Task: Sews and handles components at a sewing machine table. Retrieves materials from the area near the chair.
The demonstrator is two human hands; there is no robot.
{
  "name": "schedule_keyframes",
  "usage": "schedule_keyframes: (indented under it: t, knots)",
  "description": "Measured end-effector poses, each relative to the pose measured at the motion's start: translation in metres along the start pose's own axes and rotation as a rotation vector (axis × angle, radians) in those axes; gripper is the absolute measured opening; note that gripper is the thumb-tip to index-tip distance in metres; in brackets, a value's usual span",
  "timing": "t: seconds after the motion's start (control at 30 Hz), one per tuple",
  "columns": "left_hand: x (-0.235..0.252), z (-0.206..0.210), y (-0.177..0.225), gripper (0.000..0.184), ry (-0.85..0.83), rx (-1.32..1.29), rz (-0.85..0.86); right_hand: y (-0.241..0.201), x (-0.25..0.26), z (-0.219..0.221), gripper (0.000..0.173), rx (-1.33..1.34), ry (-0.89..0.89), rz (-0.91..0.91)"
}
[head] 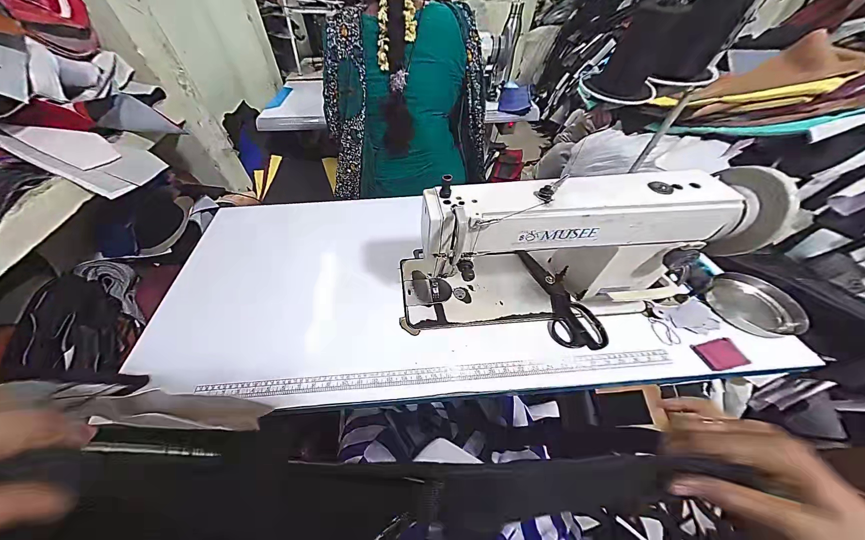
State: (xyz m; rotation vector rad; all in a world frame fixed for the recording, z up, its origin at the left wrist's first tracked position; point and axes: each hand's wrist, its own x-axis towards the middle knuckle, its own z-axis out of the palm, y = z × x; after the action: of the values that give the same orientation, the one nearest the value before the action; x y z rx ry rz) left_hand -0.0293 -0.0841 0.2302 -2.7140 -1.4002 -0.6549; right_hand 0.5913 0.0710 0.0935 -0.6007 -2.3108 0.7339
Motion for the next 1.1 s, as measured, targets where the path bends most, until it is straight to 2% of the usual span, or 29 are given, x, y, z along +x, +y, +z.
schedule_keyframes:
  t: [0.07, 0.13, 0.2, 0.23, 0.3, 0.37, 0.43, 0.47, 0.53, 0.6, 0.67, 0.7, 0.73, 0.77, 0.8, 0.9, 0.97, 1.03, 1.1]
  knots:
    - [0.013, 0.025, -0.047, 0.049, 0.072, 0.046, -0.039, -0.013, -0.008, -0.021, 0.017, 0.049, 0.195, 0.129]
    - [0.031, 0.054, -0.08, 0.054, 0.033, 0.124, -0.242, -0.004, 0.022, -0.008, 0.013, 0.052, 0.365, 0.294]
    - [0.049, 0.091, -0.102, 0.036, -0.076, 0.105, -0.447, 0.035, 0.072, 0.026, 0.013, 0.09, 0.393, 0.452]
    - [0.058, 0.116, -0.104, 0.04, -0.113, 0.082, -0.518, 0.061, 0.098, 0.044, 0.012, 0.109, 0.338, 0.536]
    - [0.073, 0.175, -0.089, 0.067, -0.192, 0.048, -0.57, 0.112, 0.143, 0.075, 0.017, 0.014, 0.197, 0.731]
    - [0.085, 0.232, -0.059, 0.078, -0.269, -0.034, -0.541, 0.145, 0.177, 0.092, 0.024, -0.19, 0.084, 0.89]
    - [0.092, 0.278, -0.035, 0.072, -0.349, -0.09, -0.579, 0.163, 0.193, 0.094, 0.03, -0.311, 0.042, 0.951]
    - [0.093, 0.294, -0.027, 0.066, -0.338, -0.053, -0.601, 0.169, 0.198, 0.092, 0.031, -0.341, 0.035, 0.951]
    - [0.092, 0.307, -0.021, 0.059, -0.194, 0.0, -0.62, 0.174, 0.202, 0.09, 0.029, -0.375, 0.032, 0.925]
    - [0.091, 0.303, -0.004, 0.056, -0.029, -0.064, -0.54, 0.165, 0.193, 0.087, 0.034, -0.451, 0.069, 0.847]
    - [0.092, 0.288, 0.033, 0.04, 0.028, -0.259, -0.339, 0.144, 0.171, 0.083, 0.049, -0.507, 0.168, 0.696]
    - [0.091, 0.285, 0.055, 0.03, -0.024, -0.453, -0.227, 0.135, 0.154, 0.083, 0.048, -0.487, 0.233, 0.618]
    - [0.091, 0.289, 0.075, 0.029, -0.115, -0.685, -0.122, 0.126, 0.134, 0.084, 0.043, -0.451, 0.312, 0.565]
    - [0.091, 0.306, 0.089, 0.032, -0.219, -0.825, -0.046, 0.118, 0.112, 0.084, 0.037, -0.426, 0.4, 0.536]
    - [0.09, 0.329, 0.097, 0.037, -0.319, -0.852, -0.015, 0.112, 0.09, 0.084, 0.031, -0.406, 0.475, 0.537]
    - [0.088, 0.402, 0.103, 0.054, -0.466, -0.608, -0.12, 0.1, 0.033, 0.073, 0.023, -0.432, 0.614, 0.711]
    - [0.088, 0.433, 0.095, 0.051, -0.444, -0.503, -0.108, 0.101, 0.009, 0.055, 0.021, -0.539, 0.671, 0.871]
    - [0.09, 0.438, 0.093, 0.042, -0.39, -0.477, -0.048, 0.108, -0.006, 0.03, 0.021, -0.63, 0.718, 0.998]
    - [0.088, 0.43, 0.094, 0.04, -0.39, -0.595, -0.104, 0.125, -0.016, 0.005, 0.02, -0.663, 0.715, 1.047]
